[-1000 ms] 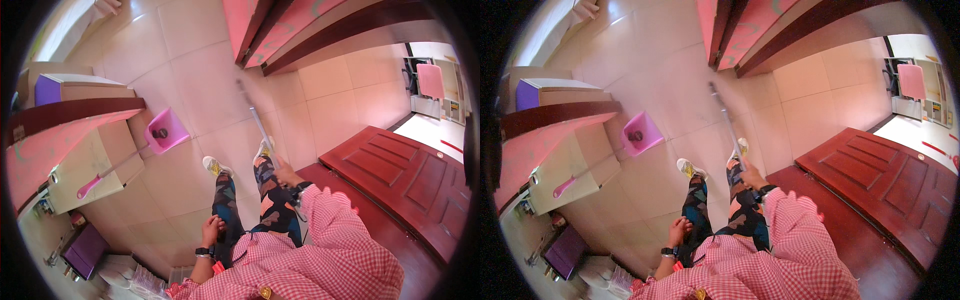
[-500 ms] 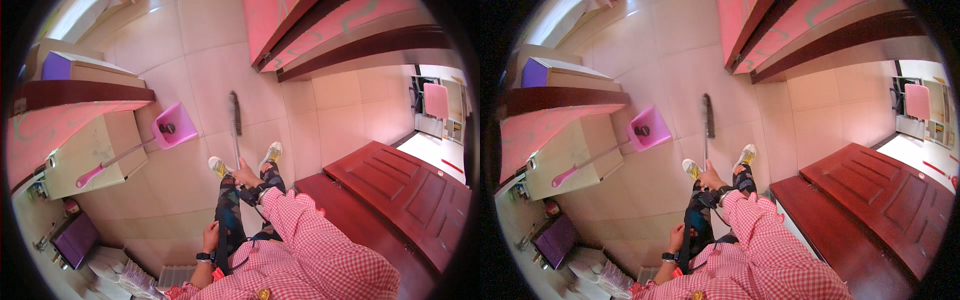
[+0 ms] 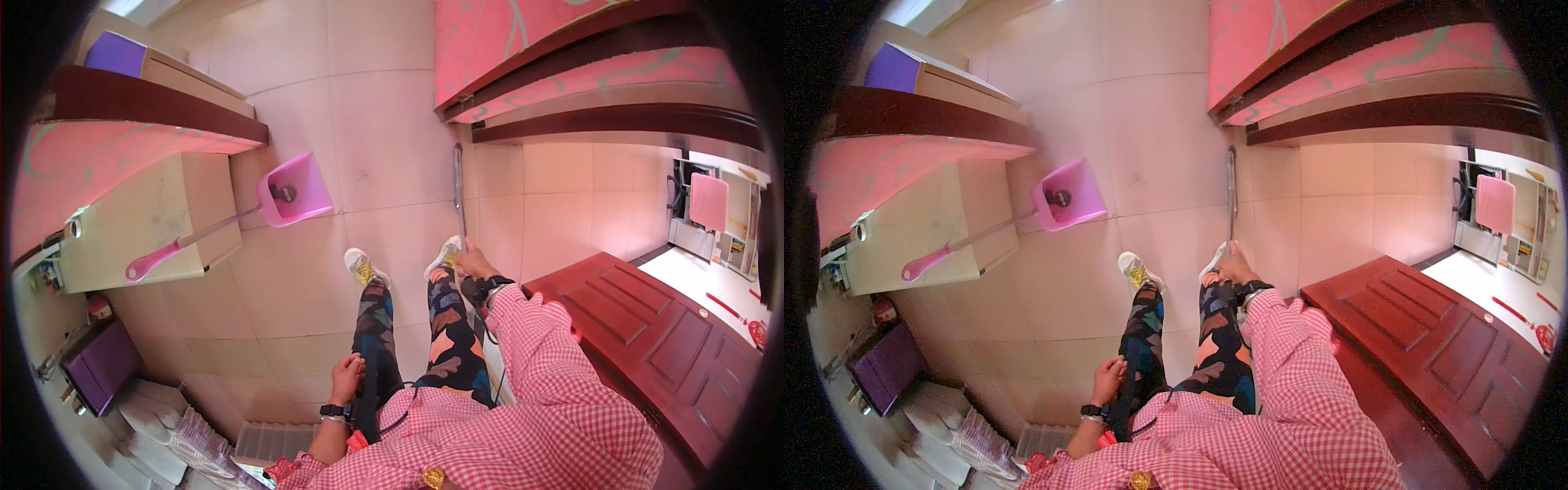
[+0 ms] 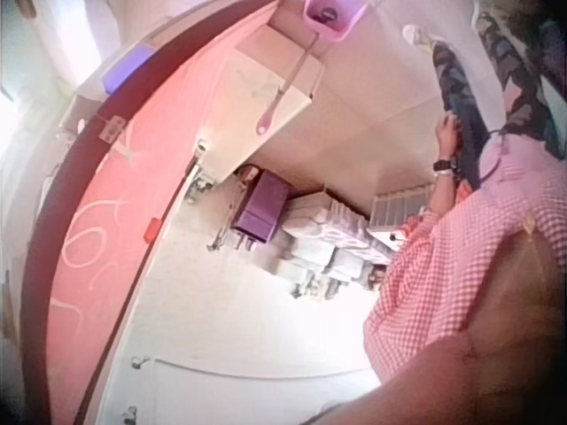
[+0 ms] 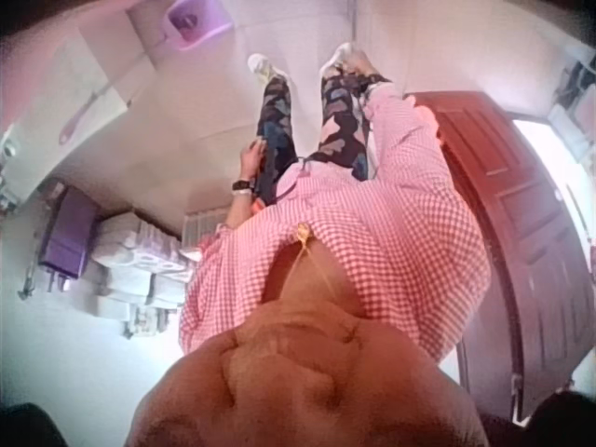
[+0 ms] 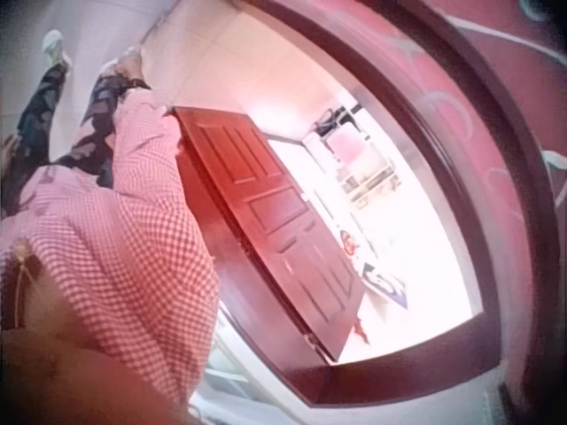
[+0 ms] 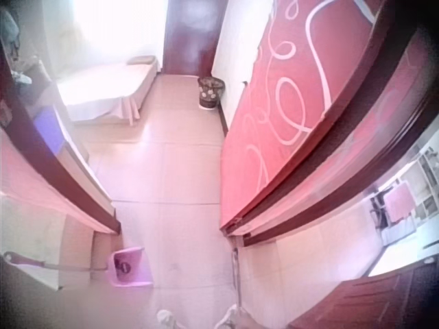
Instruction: The person holds a card and then uses a broom and a dustpan to sweep debris from the floor across several rooms, eventually collecting the swept items into the dustpan.
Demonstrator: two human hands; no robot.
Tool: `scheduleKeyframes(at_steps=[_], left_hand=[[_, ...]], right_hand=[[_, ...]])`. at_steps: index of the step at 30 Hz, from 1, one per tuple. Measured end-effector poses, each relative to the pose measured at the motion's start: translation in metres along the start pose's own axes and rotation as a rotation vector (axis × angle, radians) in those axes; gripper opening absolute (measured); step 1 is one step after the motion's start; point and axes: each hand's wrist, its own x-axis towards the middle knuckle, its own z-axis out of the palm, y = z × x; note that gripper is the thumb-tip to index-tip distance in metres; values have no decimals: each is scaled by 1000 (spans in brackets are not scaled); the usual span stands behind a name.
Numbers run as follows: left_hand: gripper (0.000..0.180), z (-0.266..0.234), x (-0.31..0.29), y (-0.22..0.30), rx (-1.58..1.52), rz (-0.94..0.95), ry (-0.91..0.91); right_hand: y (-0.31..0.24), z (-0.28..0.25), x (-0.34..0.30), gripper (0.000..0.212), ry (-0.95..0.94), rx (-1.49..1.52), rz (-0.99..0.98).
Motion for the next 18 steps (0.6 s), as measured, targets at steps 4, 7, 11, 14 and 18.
scheduleKeyframes(at_steps=[4, 7, 11, 14, 18], left_hand=[[19, -6, 6, -3, 49, 31, 34], [17, -4, 9, 8, 41, 52, 42], [17, -19, 21, 16, 19, 74, 7], [19, -13, 17, 34, 17, 86, 2], [20, -4, 10, 46, 92, 53, 71]], right_hand=[[0, 64, -7, 68, -75, -73, -57], [-5, 107, -20, 71, -127, -132, -116], [-28, 116, -30, 71, -254, 53, -106], [-54, 88, -41, 70, -270, 48, -209], [-106, 42, -19, 71, -155, 79, -244]])
